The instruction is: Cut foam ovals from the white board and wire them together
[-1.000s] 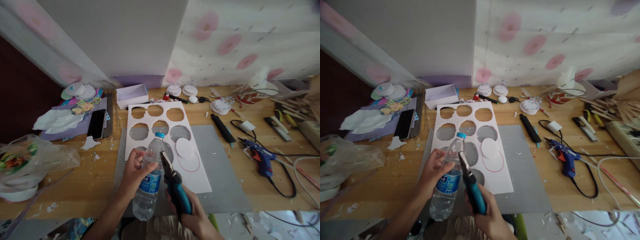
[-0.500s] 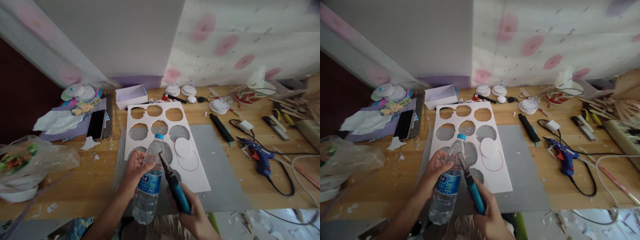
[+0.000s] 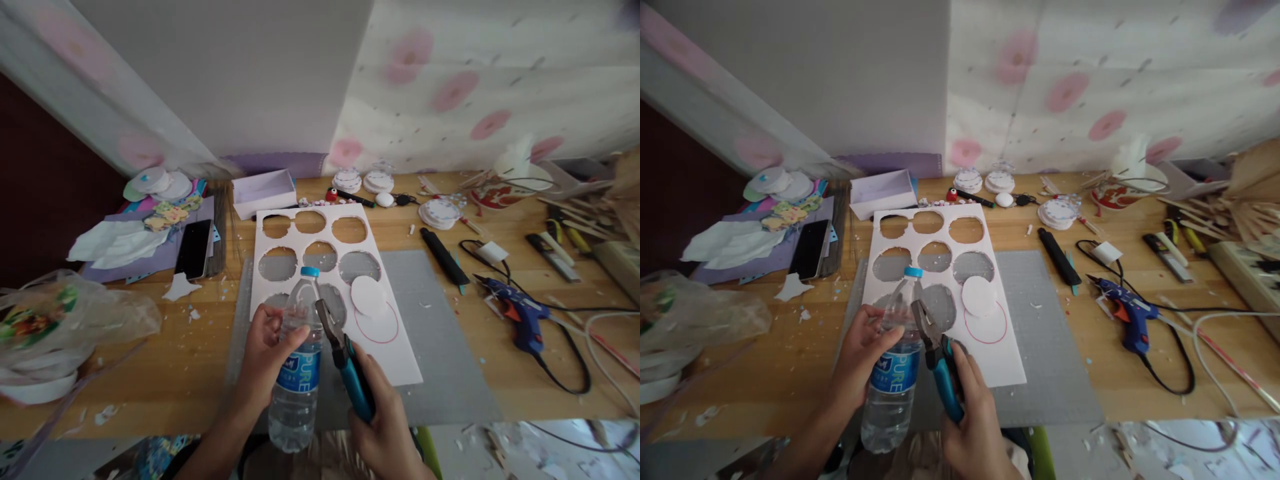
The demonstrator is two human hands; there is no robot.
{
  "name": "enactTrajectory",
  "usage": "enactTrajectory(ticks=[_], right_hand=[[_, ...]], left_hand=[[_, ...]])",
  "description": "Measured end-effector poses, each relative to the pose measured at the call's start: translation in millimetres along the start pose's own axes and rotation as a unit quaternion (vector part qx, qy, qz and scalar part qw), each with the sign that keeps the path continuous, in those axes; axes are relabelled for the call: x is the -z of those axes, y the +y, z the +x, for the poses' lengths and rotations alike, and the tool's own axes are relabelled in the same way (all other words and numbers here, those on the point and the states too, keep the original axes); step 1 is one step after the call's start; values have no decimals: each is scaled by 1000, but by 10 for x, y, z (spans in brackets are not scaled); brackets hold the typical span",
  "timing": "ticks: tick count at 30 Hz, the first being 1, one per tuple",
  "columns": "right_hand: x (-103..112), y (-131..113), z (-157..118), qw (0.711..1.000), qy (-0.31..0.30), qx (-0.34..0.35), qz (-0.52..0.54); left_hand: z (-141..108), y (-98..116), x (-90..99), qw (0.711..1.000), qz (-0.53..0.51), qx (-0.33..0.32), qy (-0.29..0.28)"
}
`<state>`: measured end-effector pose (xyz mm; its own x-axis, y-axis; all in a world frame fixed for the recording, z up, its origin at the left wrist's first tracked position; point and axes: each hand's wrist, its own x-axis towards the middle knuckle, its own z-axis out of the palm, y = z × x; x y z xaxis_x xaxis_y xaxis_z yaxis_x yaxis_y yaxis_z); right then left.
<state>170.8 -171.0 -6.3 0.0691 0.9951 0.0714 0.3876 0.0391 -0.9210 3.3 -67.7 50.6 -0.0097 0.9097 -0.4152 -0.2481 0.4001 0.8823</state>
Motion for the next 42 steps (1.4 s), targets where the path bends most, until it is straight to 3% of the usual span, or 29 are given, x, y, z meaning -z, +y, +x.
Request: enactTrajectory(ticks=[4,8,12,17,24,28,35,39,42], right_hand=[[26,-9,16,997,-38,-47,42],[201,-22,71,985,-108,-106,87],[342,-61,105,975,-174,-106,91],[296,-67,54,991,-113,-58,45],[370,-102,75,951,-154,-202,175],[385,-199,160,930,-166,-244,220],[268,-55,3,959,-78,-207,175],[294,-50,-9,962,-123,-197,143],[308,-30,-23,963,-119,-193,142]], left_hand=[[-16,-15,13,1000,-10,-10,4],[-5,-16,46,1000,-10,-8,10],[26,-35,85,1000,-10,-3,-4],[47,-78,83,1000,6,10,9],[34,-55,77,999,5,18,28],[32,-42,72,999,10,30,29],[37,-59,57,999,-6,33,16],[39,-87,84,999,23,27,21],[36,-95,77,998,49,21,26]])
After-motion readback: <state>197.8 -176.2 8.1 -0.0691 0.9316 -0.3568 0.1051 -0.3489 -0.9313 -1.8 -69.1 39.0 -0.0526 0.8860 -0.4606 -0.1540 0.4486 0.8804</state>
